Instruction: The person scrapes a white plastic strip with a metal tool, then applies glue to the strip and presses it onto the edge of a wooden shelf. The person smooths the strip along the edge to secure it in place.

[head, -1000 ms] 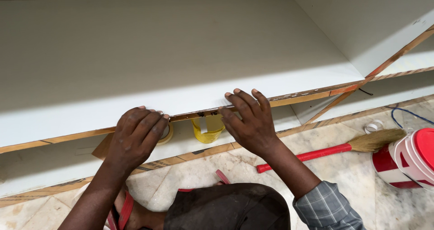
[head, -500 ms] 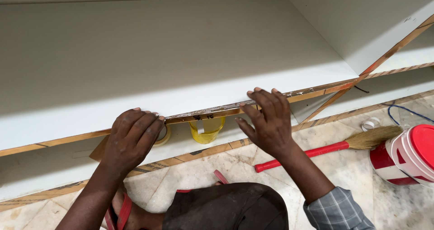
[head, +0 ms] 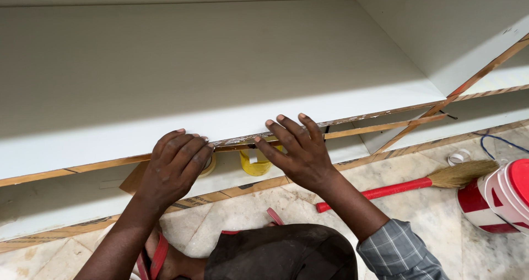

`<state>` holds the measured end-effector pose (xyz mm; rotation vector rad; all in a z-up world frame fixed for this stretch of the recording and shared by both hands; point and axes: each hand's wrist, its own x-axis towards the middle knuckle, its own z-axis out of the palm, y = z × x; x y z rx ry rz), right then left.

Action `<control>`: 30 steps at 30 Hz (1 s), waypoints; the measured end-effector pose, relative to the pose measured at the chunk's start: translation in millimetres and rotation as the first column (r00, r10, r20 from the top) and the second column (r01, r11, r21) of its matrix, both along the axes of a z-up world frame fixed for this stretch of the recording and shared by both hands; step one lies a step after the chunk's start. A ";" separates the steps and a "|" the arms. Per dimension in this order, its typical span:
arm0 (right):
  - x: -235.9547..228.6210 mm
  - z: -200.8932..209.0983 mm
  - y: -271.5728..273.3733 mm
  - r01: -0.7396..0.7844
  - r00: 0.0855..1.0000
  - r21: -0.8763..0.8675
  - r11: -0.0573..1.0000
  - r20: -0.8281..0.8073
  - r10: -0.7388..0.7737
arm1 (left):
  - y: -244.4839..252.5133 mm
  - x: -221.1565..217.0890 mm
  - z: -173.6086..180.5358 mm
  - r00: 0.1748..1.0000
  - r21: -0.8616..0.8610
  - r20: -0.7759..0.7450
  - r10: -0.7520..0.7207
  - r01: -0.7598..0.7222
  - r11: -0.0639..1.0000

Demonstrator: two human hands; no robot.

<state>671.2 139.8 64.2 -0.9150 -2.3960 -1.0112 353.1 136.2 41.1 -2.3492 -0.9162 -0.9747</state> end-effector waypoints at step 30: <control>155.7 -8.1 -35.9 0.171 0.525 -0.378 0.910 -0.747 -0.409 | 4.3 -1.8 -12.7 1.000 -0.090 -0.004 0.007 -0.008 0.996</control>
